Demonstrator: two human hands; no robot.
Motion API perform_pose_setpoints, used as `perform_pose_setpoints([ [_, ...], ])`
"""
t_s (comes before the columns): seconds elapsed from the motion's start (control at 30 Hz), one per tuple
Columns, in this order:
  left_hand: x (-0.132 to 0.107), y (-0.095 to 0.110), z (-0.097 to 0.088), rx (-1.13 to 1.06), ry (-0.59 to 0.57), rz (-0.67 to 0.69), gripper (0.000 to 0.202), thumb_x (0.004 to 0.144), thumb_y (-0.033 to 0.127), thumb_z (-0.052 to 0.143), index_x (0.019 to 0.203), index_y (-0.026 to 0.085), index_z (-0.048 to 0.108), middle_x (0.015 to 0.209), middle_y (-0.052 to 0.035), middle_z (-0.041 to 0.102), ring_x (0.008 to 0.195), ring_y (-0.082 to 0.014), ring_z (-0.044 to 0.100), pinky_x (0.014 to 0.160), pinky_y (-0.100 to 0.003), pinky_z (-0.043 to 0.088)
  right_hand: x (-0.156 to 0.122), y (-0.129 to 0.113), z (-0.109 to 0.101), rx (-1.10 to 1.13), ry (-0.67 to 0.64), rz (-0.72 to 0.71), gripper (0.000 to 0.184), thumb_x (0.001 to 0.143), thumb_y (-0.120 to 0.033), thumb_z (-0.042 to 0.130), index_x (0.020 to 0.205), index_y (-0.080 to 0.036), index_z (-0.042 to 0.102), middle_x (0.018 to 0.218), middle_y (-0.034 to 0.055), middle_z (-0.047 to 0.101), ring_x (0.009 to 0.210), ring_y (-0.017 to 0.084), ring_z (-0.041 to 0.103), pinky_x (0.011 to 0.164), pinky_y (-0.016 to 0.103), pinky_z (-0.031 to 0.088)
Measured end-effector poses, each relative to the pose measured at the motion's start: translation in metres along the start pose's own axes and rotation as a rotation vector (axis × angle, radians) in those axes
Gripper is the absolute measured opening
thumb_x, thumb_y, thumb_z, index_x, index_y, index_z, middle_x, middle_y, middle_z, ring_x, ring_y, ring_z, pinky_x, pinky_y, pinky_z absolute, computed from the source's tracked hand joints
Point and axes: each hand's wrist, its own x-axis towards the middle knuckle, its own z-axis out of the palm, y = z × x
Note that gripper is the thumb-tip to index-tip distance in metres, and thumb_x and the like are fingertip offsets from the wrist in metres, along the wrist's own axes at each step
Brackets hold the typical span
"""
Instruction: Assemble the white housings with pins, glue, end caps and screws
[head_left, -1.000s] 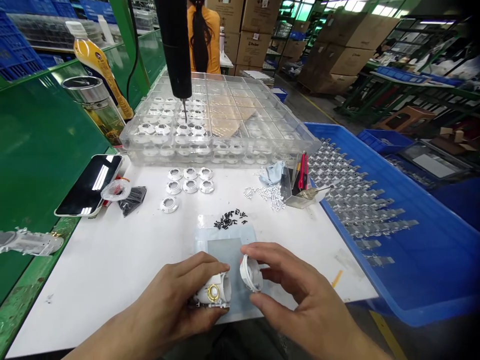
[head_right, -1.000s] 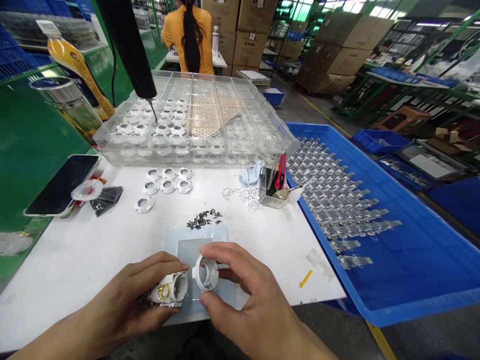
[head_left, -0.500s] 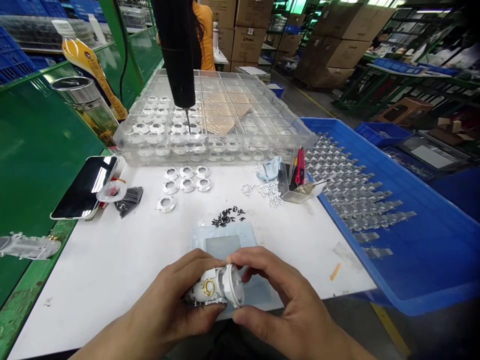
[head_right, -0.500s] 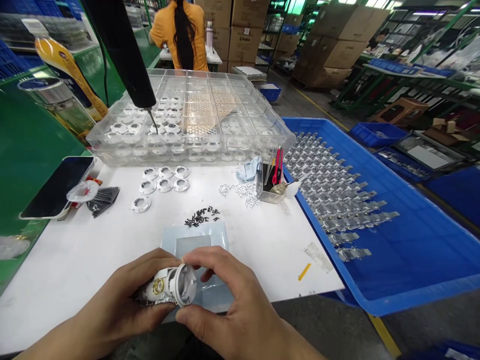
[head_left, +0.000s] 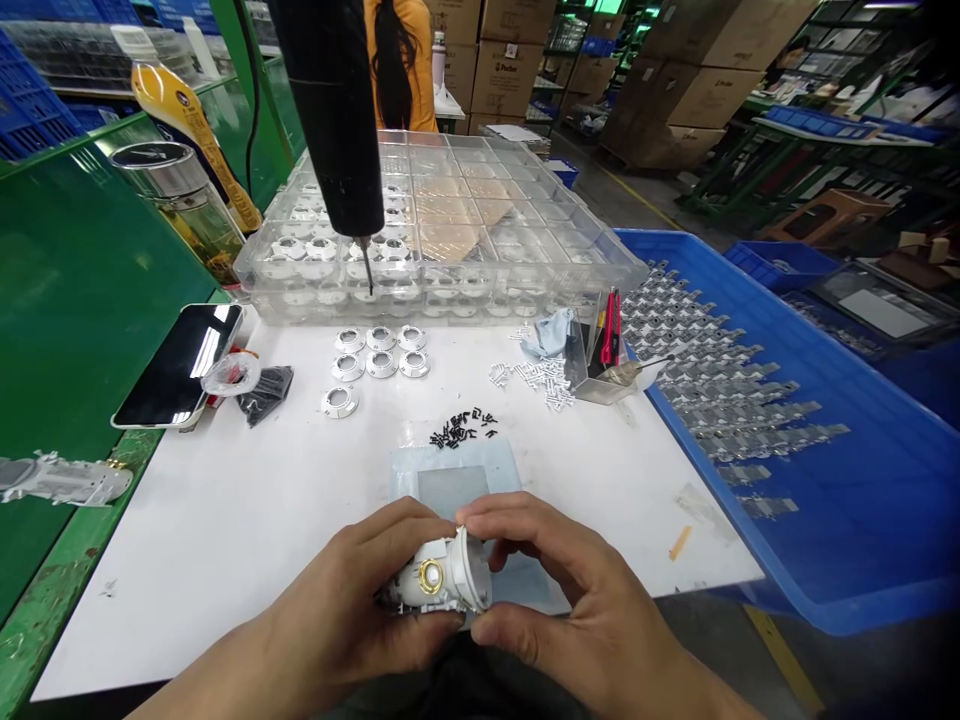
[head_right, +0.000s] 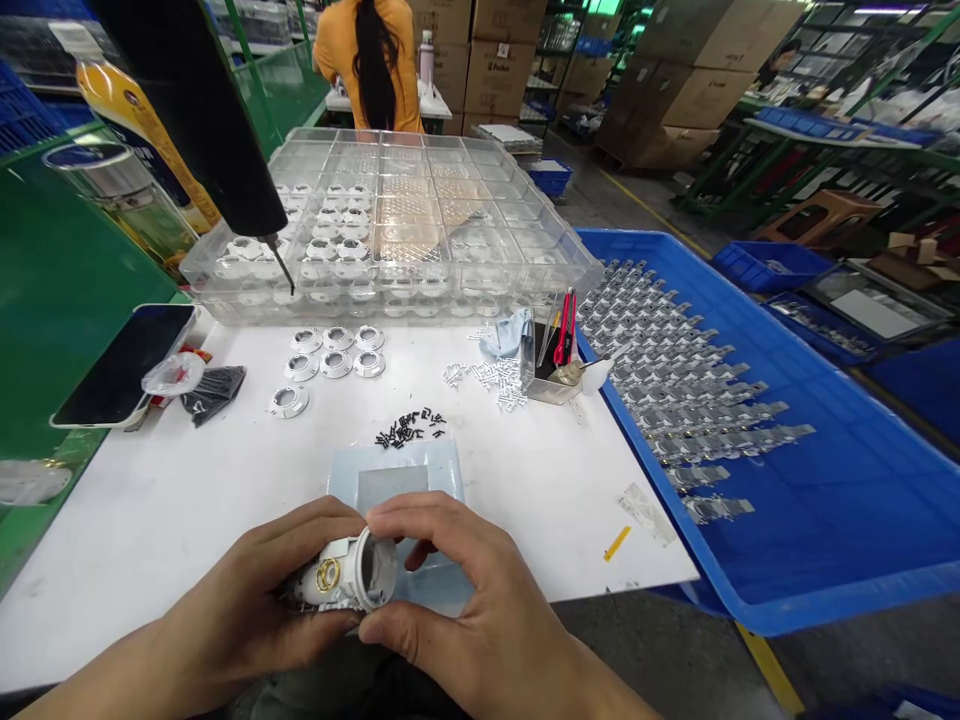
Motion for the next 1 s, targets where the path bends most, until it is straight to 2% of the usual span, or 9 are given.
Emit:
perform_pose_setpoints([
  [0.27,0.001,-0.003,-0.003,-0.083,-0.007,0.068,0.056,0.090,0.031,0.078,0.142,0.034,0.057,0.113,-0.0058,0.068,0.097,-0.0220,0.065,0.084,-0.029,0.054,0.007,-0.014,0.000,-0.106,0.012,-0.176,0.053,0.080,-0.027,0.089,0.129,-0.032,0.068,0.117,0.0003,0.074,0.105,0.016,0.071,0.093,0.025,0.059],
  [0.47,0.008,0.010,-0.014,-0.199,0.015,-0.062,0.039,0.096,0.025,0.072,0.133,0.034,0.065,0.125,-0.0051,0.066,0.110,-0.0223,0.064,0.095,-0.032,0.053,0.021,-0.025,0.005,-0.206,0.001,-0.271,0.057,0.085,-0.019,0.083,0.136,-0.031,0.061,0.125,0.0028,0.072,0.114,0.019,0.067,0.099,0.030,0.057],
  [0.6,0.004,0.007,-0.016,-0.318,0.101,-0.145,0.037,0.096,0.024,0.073,0.129,0.037,0.064,0.137,-0.0021,0.066,0.126,-0.0243,0.060,0.107,-0.037,0.046,0.021,-0.021,0.001,-0.279,0.001,-0.287,0.068,0.086,-0.036,0.082,0.146,-0.033,0.051,0.143,0.0049,0.062,0.125,0.022,0.061,0.101,0.032,0.055],
  [0.7,-0.001,0.007,-0.018,-0.464,0.115,-0.191,0.034,0.097,0.028,0.071,0.128,0.037,0.059,0.144,-0.0015,0.061,0.137,-0.0251,0.052,0.110,-0.037,0.042,0.020,-0.017,-0.002,-0.268,0.081,-0.236,0.051,0.091,-0.033,0.076,0.138,-0.034,0.055,0.134,0.0026,0.064,0.114,0.018,0.064,0.093,0.027,0.056],
  [0.83,-0.002,0.013,-0.022,-0.597,0.078,-0.244,0.027,0.097,0.041,0.067,0.121,0.029,0.065,0.119,-0.0048,0.064,0.116,-0.0260,0.057,0.102,-0.039,0.044,0.025,-0.016,0.007,-0.216,0.070,-0.280,0.039,0.091,-0.020,0.072,0.126,-0.031,0.060,0.113,-0.0008,0.071,0.100,0.015,0.065,0.087,0.025,0.056],
  [1.0,-0.008,0.010,-0.016,-0.862,0.108,-0.164,0.039,0.095,0.044,0.062,0.133,0.034,0.063,0.117,-0.0041,0.064,0.115,-0.0272,0.058,0.103,-0.041,0.047,0.031,-0.017,0.022,-0.115,0.089,-0.304,0.026,0.091,-0.012,0.068,0.114,-0.024,0.065,0.100,-0.0001,0.073,0.094,0.014,0.066,0.088,0.027,0.055],
])
